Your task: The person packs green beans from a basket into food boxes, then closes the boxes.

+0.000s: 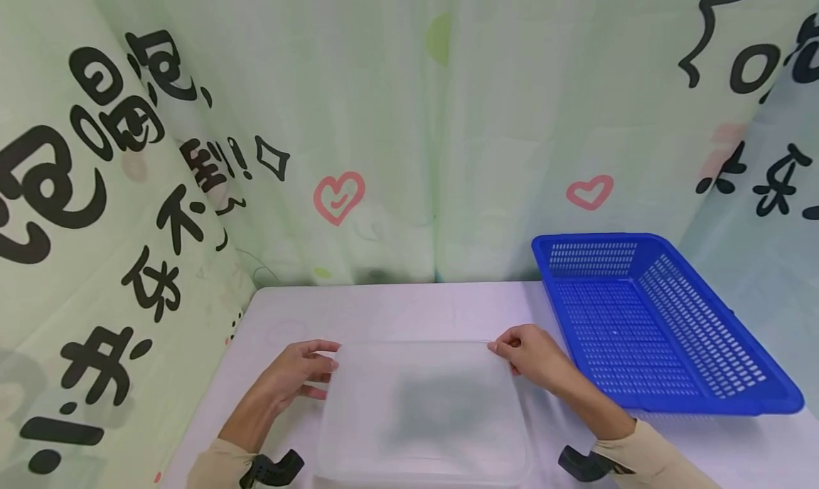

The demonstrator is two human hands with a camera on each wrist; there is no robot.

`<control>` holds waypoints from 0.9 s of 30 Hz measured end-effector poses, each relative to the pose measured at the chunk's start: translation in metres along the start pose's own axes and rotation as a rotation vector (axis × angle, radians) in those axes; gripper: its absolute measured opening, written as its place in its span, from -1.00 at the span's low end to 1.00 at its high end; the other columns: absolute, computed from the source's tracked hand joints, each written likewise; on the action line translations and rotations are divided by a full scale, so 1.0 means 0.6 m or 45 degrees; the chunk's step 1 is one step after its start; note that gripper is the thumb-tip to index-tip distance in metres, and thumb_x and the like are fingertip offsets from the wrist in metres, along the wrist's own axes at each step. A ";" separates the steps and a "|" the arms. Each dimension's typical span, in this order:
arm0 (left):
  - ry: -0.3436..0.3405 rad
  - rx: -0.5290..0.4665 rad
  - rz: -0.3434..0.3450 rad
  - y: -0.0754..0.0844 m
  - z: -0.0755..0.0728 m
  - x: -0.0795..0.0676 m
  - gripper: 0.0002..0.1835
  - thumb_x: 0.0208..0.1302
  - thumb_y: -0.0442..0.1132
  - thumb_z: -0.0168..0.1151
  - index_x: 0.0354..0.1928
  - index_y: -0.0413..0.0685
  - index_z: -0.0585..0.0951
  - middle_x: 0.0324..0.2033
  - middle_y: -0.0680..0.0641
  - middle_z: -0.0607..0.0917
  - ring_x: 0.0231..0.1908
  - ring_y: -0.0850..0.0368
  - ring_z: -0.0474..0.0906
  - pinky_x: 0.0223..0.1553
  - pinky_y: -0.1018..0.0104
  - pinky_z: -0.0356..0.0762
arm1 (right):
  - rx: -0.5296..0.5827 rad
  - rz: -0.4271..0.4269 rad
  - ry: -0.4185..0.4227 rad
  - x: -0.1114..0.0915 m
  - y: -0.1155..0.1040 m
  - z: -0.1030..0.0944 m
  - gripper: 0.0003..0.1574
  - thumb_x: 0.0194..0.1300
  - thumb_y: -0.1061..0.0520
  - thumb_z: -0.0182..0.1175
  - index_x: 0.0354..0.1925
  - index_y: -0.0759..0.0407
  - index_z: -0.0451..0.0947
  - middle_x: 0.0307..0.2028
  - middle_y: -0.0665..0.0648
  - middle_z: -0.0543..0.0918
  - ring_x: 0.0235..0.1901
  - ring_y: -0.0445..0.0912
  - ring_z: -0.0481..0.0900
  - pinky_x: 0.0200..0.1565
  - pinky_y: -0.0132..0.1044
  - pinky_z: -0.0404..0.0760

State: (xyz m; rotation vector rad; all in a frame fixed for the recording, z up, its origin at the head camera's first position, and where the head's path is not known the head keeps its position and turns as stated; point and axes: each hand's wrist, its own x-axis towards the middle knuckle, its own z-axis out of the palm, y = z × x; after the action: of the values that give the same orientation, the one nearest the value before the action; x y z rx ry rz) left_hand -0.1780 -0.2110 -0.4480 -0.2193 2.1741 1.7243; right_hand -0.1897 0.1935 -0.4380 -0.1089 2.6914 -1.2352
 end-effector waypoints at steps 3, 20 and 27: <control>-0.006 -0.001 -0.007 -0.002 0.000 -0.004 -0.55 0.33 -0.27 0.31 0.24 -0.21 0.56 -0.19 -0.10 0.64 -0.24 0.02 0.60 -0.26 0.11 0.71 | 0.013 0.025 -0.001 -0.003 -0.001 0.001 -0.77 0.42 0.08 0.26 -0.20 0.25 0.64 -0.61 0.05 0.50 -0.59 -0.11 0.47 -0.48 -0.26 0.46; -0.368 -0.082 0.039 -0.031 -0.020 -0.077 -0.12 0.21 -0.30 0.44 0.50 -0.13 0.19 -0.15 -0.12 0.52 -0.23 0.06 0.56 -0.26 0.06 0.71 | 0.425 0.060 -0.543 -0.069 0.023 -0.026 -0.50 0.31 0.01 0.38 -0.20 0.28 0.29 -0.62 0.10 0.59 -0.67 -0.19 0.54 -0.53 -0.31 0.65; -0.286 -0.050 0.065 -0.028 -0.015 -0.077 -0.14 0.21 -0.32 0.43 0.49 -0.14 0.20 -0.12 -0.19 0.56 -0.19 -0.01 0.61 -0.24 0.01 0.72 | 0.222 -0.010 -0.329 -0.077 0.012 -0.017 -0.28 0.31 -0.03 0.39 0.05 0.46 0.28 -0.52 0.11 0.58 -0.65 -0.10 0.58 -0.52 -0.22 0.65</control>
State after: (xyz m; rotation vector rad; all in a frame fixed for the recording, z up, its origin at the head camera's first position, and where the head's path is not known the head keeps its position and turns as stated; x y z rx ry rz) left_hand -0.1315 -0.2285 -0.4444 0.0204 2.0010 1.7290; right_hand -0.1462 0.2125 -0.4310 -0.2385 2.3575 -1.3494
